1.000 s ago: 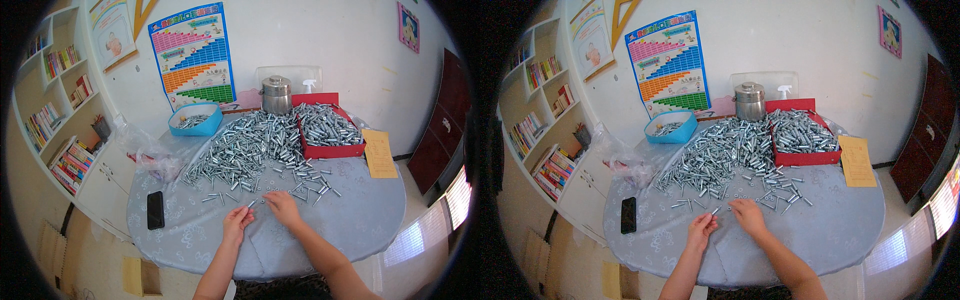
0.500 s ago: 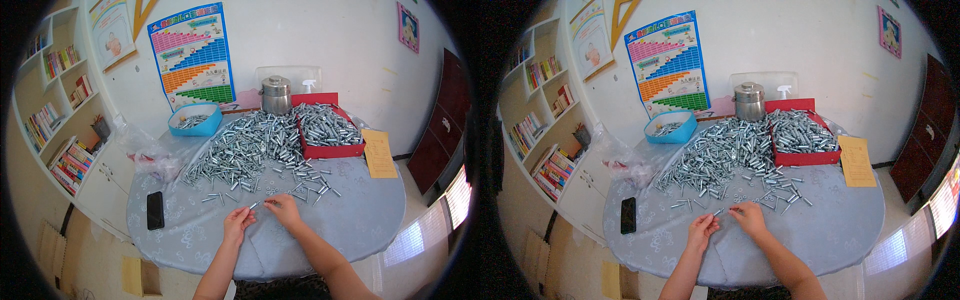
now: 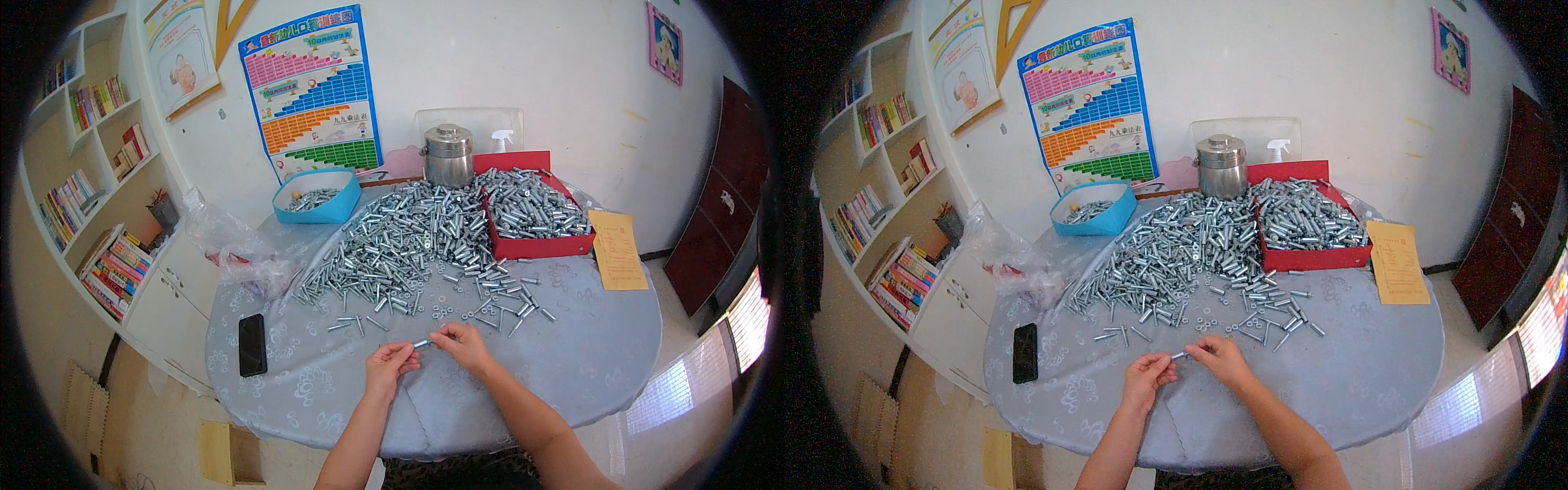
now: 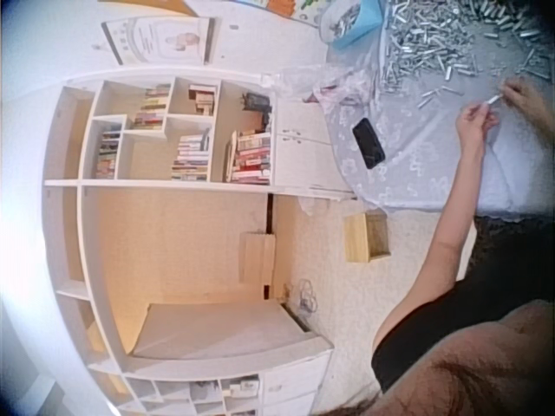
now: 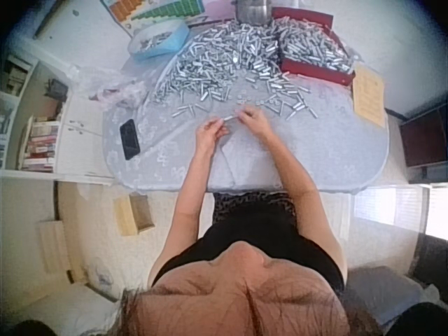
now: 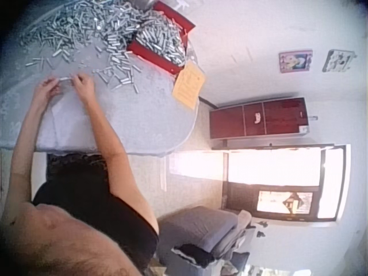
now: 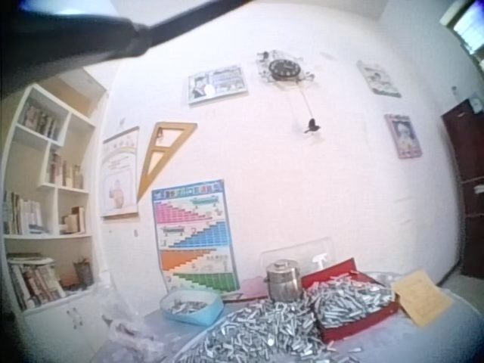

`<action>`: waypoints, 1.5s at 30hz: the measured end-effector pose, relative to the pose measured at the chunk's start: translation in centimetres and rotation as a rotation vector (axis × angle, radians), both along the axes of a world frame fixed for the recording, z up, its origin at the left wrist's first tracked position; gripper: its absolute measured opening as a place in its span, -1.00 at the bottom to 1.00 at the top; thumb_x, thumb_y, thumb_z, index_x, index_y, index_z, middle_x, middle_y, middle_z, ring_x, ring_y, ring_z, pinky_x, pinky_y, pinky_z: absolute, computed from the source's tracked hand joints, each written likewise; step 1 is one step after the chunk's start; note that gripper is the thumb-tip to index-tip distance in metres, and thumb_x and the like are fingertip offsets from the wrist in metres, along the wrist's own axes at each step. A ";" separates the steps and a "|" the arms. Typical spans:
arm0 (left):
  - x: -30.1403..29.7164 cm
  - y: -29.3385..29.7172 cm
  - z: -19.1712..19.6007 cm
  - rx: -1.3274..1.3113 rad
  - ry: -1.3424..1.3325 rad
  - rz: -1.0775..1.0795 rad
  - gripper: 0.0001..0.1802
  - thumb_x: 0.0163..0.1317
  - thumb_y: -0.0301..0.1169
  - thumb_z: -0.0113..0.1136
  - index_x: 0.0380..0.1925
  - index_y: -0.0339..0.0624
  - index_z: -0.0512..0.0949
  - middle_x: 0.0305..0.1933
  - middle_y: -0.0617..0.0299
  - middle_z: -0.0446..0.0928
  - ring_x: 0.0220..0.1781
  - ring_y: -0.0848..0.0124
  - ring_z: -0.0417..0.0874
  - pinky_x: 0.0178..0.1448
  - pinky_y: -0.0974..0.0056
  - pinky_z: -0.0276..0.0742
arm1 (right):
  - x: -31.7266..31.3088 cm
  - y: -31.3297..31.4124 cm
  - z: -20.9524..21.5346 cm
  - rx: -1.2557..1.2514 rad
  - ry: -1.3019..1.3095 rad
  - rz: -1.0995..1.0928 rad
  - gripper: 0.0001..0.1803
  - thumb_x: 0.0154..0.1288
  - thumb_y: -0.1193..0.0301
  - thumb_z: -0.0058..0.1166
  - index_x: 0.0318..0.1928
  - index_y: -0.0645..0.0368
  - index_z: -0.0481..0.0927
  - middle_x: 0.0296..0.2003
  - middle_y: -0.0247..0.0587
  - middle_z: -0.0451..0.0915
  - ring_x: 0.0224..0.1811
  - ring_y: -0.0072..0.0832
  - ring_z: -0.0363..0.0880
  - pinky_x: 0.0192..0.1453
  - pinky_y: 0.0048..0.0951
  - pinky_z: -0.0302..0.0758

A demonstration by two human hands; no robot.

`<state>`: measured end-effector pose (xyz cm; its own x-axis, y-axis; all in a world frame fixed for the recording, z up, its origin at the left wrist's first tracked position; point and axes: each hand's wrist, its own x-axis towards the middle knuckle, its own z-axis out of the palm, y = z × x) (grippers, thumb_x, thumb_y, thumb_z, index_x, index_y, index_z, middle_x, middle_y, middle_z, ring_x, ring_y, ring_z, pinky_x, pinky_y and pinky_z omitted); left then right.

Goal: The person sits at a table covered with a large pile of metal bolts and washers. They repeatedly pick up a bolt and a washer, thread the washer onto the bolt, and place the assembled unit into a red box. The process is continuous and repetitive throughout the clip.

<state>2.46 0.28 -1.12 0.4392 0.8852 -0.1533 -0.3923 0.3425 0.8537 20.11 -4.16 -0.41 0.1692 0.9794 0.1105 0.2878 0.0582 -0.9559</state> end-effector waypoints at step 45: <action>0.8 -0.4 0.3 0.180 0.062 0.057 -0.73 0.07 -0.57 0.12 -0.17 -0.35 0.44 -0.31 0.03 0.53 -0.35 0.40 0.57 -0.30 0.35 0.58 | -0.5 -0.2 0.1 -0.045 0.557 0.119 -0.80 0.20 0.37 0.01 -0.20 0.18 0.45 -0.41 -0.34 0.50 -0.42 -0.65 0.44 -0.33 -0.62 0.41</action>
<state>3.31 -0.13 -0.79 0.3820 0.9240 -0.0158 -0.3512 0.1609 0.9223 19.57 -4.32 -0.30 0.0786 0.9969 -0.0063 -0.2659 0.0149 -0.9639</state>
